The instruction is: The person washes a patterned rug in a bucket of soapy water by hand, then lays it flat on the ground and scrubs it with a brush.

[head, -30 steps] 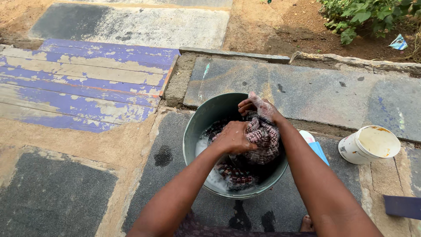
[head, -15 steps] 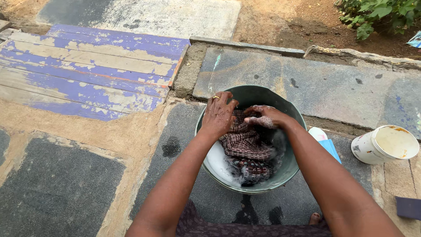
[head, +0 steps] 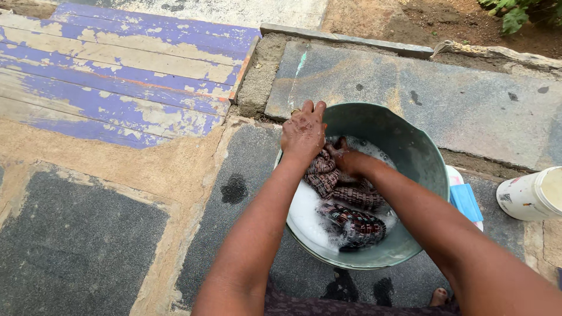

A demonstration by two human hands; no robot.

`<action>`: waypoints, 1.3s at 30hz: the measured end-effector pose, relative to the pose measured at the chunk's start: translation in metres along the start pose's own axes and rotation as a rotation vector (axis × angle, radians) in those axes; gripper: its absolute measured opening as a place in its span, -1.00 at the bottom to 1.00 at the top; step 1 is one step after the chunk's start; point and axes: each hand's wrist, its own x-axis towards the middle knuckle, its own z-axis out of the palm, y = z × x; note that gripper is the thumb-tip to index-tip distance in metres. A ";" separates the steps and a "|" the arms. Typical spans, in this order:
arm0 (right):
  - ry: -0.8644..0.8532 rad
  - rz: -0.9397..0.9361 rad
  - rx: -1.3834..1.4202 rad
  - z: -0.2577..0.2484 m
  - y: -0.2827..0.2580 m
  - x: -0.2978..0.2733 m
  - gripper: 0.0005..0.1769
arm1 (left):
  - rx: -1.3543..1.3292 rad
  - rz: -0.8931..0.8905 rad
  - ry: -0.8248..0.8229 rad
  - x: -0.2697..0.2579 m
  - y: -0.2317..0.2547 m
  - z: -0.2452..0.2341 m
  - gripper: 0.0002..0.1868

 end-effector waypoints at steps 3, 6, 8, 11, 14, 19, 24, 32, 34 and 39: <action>0.051 0.051 -0.021 0.005 0.006 -0.003 -0.04 | 0.052 -0.064 -0.040 0.009 0.008 0.002 -0.74; 0.093 -0.014 -0.072 0.002 -0.010 -0.019 -0.10 | 0.134 -0.077 -0.044 0.010 0.010 0.005 -0.75; 0.109 -0.121 -0.127 -0.004 -0.030 -0.033 -0.13 | 0.166 -0.070 -0.038 0.013 0.007 0.005 -0.72; 0.008 -0.219 -0.181 0.002 -0.073 -0.071 -0.29 | 0.179 -0.063 -0.018 0.005 0.007 0.008 -0.72; -0.157 -0.189 -0.202 -0.004 -0.100 -0.108 -0.39 | 0.186 -0.054 0.005 0.008 0.005 0.010 -0.71; -0.198 -0.061 -0.240 0.006 -0.096 -0.073 -0.43 | 0.185 -0.072 0.052 0.006 0.005 0.016 -0.72; -0.136 0.100 -0.282 0.020 -0.058 -0.014 -0.54 | 0.068 -0.113 0.123 0.002 0.003 0.024 -0.77; -0.043 -0.177 -0.534 0.005 -0.074 -0.060 -0.61 | 0.125 -0.091 0.095 -0.002 0.007 0.014 -0.68; -0.076 -0.270 -0.461 0.013 -0.084 -0.073 -0.45 | 0.121 -0.078 0.076 -0.001 0.006 0.012 -0.67; -0.205 -0.201 -0.378 0.023 -0.080 -0.070 -0.32 | 0.105 -0.096 0.060 0.001 0.007 0.009 -0.71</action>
